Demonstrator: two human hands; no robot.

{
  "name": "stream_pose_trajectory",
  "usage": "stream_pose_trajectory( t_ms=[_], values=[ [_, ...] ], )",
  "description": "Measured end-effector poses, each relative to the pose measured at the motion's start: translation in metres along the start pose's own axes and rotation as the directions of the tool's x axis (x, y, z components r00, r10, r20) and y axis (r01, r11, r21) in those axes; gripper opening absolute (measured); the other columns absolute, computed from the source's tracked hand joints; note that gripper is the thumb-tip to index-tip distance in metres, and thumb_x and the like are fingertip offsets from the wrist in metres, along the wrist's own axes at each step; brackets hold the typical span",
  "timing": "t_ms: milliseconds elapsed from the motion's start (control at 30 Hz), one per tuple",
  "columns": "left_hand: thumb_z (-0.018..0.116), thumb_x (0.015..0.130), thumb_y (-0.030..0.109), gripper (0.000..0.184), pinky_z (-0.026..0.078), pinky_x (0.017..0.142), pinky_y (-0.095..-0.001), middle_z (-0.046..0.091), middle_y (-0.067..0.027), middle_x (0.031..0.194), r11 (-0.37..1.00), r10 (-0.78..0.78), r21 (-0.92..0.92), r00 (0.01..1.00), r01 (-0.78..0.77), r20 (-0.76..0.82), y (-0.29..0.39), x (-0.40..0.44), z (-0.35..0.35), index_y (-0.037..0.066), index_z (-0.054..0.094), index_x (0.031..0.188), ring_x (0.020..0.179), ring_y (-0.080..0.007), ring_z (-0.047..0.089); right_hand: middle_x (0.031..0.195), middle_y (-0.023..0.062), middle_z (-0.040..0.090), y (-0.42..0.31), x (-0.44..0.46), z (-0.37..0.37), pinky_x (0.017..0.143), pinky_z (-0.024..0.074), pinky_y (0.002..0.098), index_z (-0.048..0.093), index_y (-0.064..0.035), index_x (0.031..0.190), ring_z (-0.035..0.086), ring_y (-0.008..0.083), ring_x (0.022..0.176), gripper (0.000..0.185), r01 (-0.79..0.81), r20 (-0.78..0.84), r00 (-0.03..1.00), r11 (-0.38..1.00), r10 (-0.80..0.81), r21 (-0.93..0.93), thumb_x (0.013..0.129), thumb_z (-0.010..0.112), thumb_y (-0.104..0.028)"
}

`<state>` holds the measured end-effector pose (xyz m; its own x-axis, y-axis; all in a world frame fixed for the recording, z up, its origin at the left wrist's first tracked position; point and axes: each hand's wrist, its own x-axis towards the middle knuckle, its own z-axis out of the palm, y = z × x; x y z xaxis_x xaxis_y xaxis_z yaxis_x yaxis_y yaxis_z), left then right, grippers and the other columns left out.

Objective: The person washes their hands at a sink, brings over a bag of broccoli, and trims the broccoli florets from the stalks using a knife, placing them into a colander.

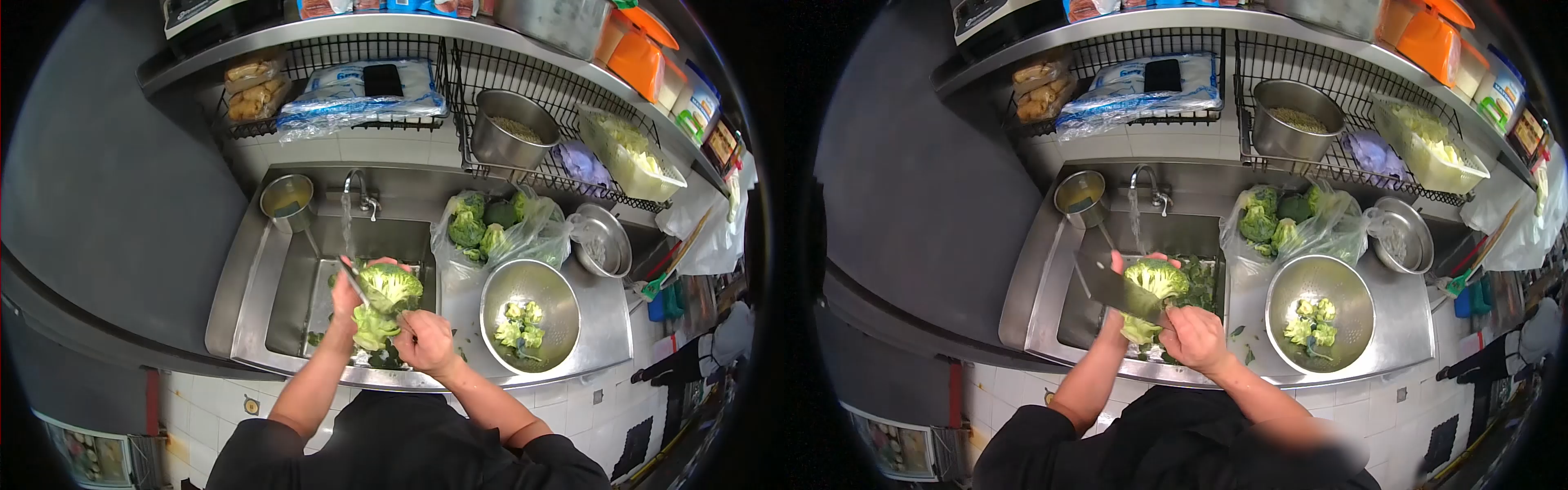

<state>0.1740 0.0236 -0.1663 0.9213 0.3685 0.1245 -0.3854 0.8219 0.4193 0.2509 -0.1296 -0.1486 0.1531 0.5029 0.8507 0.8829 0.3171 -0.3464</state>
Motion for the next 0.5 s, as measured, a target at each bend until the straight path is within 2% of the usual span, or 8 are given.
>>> stream_pose_trajectory(
  t_ms=[33, 167, 233, 267, 333, 367, 433, 500],
  values=[
    [0.036, 0.097, 0.068, 0.078, 0.050, 0.101, -0.0501, 0.061, -0.0223, 0.123, 0.992, 0.035, -0.119, 0.999, -0.037, -0.013, -0.012, -0.002, 0.005, -0.002, 0.057, 0.123, 0.108, -0.0354, 0.064, 0.078, 0.0140, 0.060, 0.001, -0.002, 0.002, 0.054, 0.0514, 0.0382, 0.057, 0.0070, 0.108, 0.061, 0.0296, 0.060, 0.040, 0.057, -0.025, 0.998, 0.998, -0.057, -0.007, 0.071, 0.071, 0.000],
    [0.038, 0.100, 0.062, 0.068, 0.052, 0.098, -0.0485, 0.061, -0.0189, 0.122, 0.977, 0.107, -0.197, 0.988, -0.083, 0.115, -0.023, -0.001, 0.017, 0.001, 0.057, 0.123, 0.108, -0.0329, 0.064, 0.080, 0.0133, 0.060, 0.004, -0.002, -0.001, 0.054, 0.0519, 0.0377, 0.057, 0.0072, 0.109, 0.062, 0.0289, 0.063, 0.044, 0.110, 0.082, 0.991, 0.992, -0.105, -0.064, 0.069, 0.073, -0.003],
    [0.037, 0.102, 0.057, 0.063, 0.056, 0.091, -0.0447, 0.061, -0.0188, 0.119, 0.987, 0.161, 0.001, 0.984, -0.162, 0.076, -0.014, 0.005, -0.013, 0.001, 0.057, 0.122, 0.105, -0.0309, 0.065, 0.078, 0.0129, 0.059, 0.004, -0.002, -0.001, 0.053, 0.0517, 0.0376, 0.057, 0.0072, 0.109, 0.062, 0.0285, 0.062, 0.044, 0.133, 0.099, 0.987, 0.989, -0.126, -0.069, 0.070, 0.073, -0.005],
    [0.037, 0.102, 0.057, 0.063, 0.056, 0.091, -0.0447, 0.061, -0.0188, 0.119, 0.986, 0.164, 0.001, 0.984, -0.165, 0.074, -0.011, 0.003, -0.019, 0.001, 0.057, 0.122, 0.105, -0.0309, 0.065, 0.078, 0.0129, 0.059, 0.003, -0.002, 0.000, 0.053, 0.0517, 0.0376, 0.057, 0.0072, 0.109, 0.062, 0.0285, 0.062, 0.044, 0.135, 0.100, 0.987, 0.989, -0.128, -0.066, 0.070, 0.073, -0.005],
    [0.038, 0.103, 0.053, 0.059, 0.058, 0.086, -0.0402, 0.063, -0.0191, 0.118, 0.918, 0.269, 0.291, 0.963, -0.268, 0.037, -0.001, 0.003, -0.015, 0.000, 0.058, 0.120, 0.102, -0.0281, 0.066, 0.073, 0.0108, 0.058, 0.000, 0.001, 0.000, 0.052, 0.0511, 0.0366, 0.058, 0.0065, 0.107, 0.061, 0.0265, 0.058, 0.039, 0.091, 0.099, 0.991, 0.994, -0.085, -0.065, 0.071, 0.071, -0.003],
    [0.038, 0.103, 0.053, 0.059, 0.058, 0.086, -0.0402, 0.063, -0.0191, 0.118, 0.918, 0.269, 0.291, 0.962, -0.269, 0.038, 0.000, 0.004, -0.017, 0.000, 0.058, 0.120, 0.102, -0.0281, 0.066, 0.073, 0.0108, 0.058, -0.003, 0.002, -0.001, 0.052, 0.0511, 0.0366, 0.058, 0.0065, 0.107, 0.061, 0.0265, 0.058, 0.039, 0.092, 0.099, 0.991, 0.994, -0.086, -0.065, 0.071, 0.071, -0.003],
    [0.040, 0.104, 0.049, 0.056, 0.058, 0.086, -0.0403, 0.063, -0.0191, 0.118, 0.868, 0.295, 0.410, 0.955, -0.279, 0.025, 0.005, 0.005, -0.011, -0.002, 0.058, 0.119, 0.100, -0.0267, 0.067, 0.068, 0.0079, 0.056, -0.009, 0.005, -0.006, 0.050, 0.0502, 0.0350, 0.060, 0.0046, 0.105, 0.059, 0.0244, 0.054, 0.035, -0.036, 0.101, 0.994, 0.997, 0.042, -0.065, 0.071, 0.069, -0.001],
    [0.039, 0.104, 0.047, 0.056, 0.057, 0.085, -0.0365, 0.067, -0.0163, 0.111, 0.866, 0.306, 0.425, 0.951, -0.264, -0.034, 0.001, 0.004, -0.004, -0.003, 0.060, 0.116, 0.097, -0.0228, 0.067, 0.067, 0.0071, 0.055, -0.017, 0.012, -0.015, 0.049, 0.0497, 0.0348, 0.060, 0.0033, 0.104, 0.058, 0.0239, 0.052, 0.033, -0.062, 0.094, 0.993, 0.995, 0.069, -0.081, 0.072, 0.068, 0.000]
  ],
)
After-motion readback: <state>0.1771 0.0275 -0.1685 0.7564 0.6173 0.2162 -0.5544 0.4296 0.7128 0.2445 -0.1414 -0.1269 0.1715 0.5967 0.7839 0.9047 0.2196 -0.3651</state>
